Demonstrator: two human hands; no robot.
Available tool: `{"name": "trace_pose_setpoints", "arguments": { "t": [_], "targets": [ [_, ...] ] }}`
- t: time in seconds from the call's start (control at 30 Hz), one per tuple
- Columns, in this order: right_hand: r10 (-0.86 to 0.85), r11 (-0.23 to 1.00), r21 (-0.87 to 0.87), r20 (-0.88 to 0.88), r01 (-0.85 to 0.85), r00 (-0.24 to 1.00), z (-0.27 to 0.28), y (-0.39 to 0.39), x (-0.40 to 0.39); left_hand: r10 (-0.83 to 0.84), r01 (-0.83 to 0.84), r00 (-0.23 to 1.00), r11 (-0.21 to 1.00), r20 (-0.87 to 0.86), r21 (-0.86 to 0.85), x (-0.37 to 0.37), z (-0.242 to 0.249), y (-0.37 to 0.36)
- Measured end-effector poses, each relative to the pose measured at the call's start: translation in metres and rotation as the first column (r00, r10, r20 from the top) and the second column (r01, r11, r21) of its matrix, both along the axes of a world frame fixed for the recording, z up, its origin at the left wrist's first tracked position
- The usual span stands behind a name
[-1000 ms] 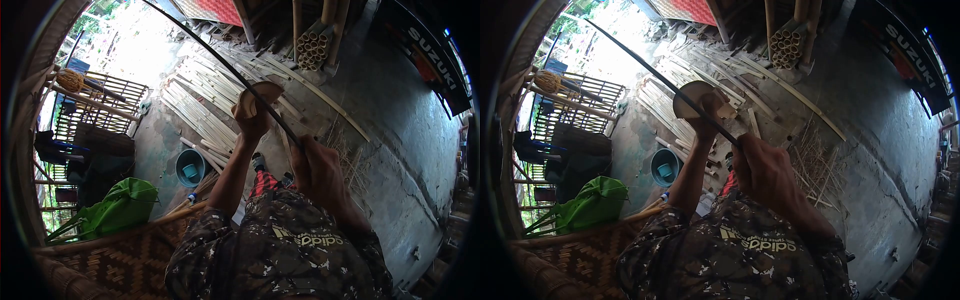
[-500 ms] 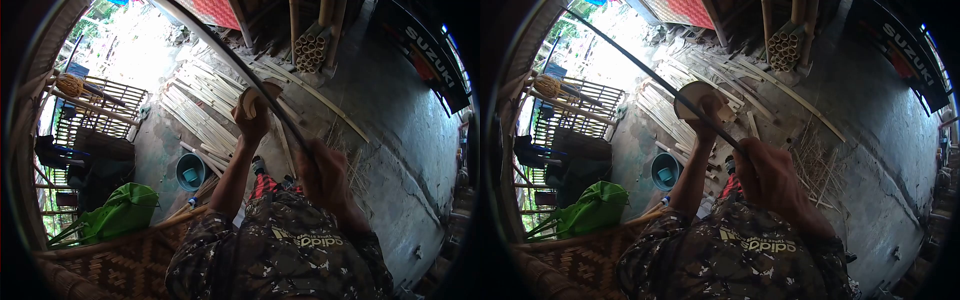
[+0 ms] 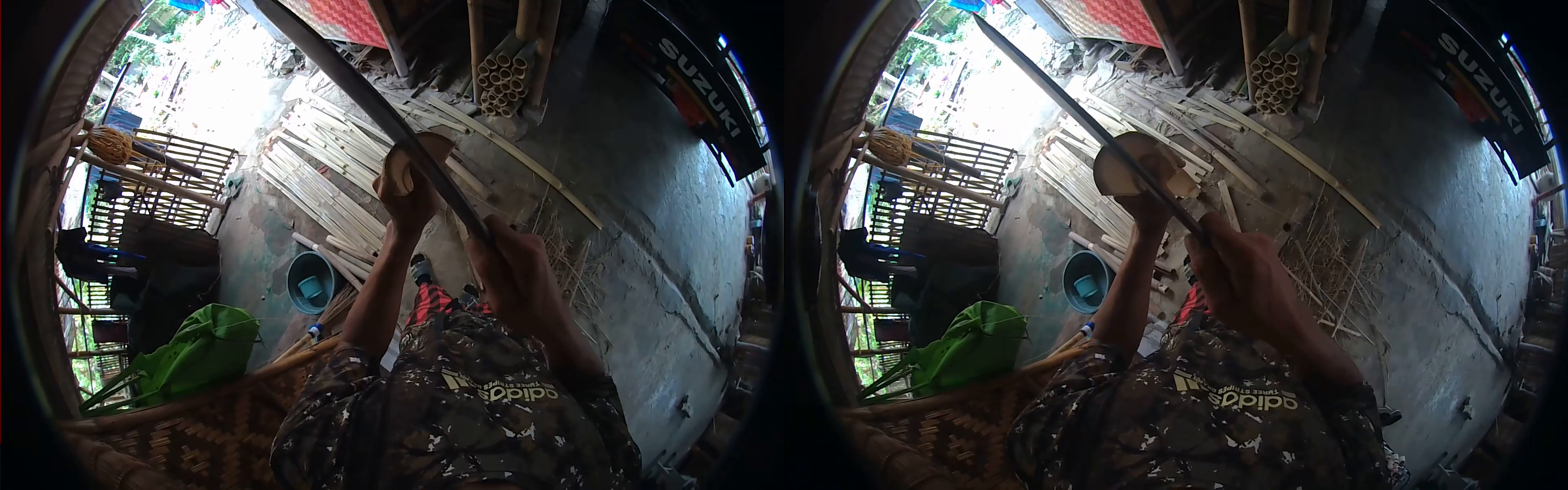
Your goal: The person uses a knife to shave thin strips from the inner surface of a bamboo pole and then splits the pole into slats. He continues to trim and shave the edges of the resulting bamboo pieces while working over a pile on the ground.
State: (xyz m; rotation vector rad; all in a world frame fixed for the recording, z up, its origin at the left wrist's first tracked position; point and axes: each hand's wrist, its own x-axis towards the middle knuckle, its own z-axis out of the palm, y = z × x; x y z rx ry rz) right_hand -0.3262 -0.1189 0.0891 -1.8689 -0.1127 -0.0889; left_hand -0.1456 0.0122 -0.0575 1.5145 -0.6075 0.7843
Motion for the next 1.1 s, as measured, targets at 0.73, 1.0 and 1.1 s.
{"name": "trace_pose_setpoints", "arguments": {
  "t": [0.73,1.0,1.1],
  "targets": [
    [-0.163,0.959,-0.193,0.223,0.207,0.961,-0.007,0.013,0.006,0.075,-0.076,0.997,0.997,0.036,0.019,-0.004,0.023,-0.009],
    [-0.161,0.96,-0.193,0.205,0.201,0.965,-0.006,0.014,0.005,-0.386,0.365,0.915,0.916,0.12,0.165,0.002,0.04,0.021],
    [-0.176,0.952,-0.198,0.267,0.232,0.948,-0.002,0.013,0.007,-0.246,0.284,0.934,0.952,0.259,-0.118,0.003,0.081,0.022]
  ]
}}
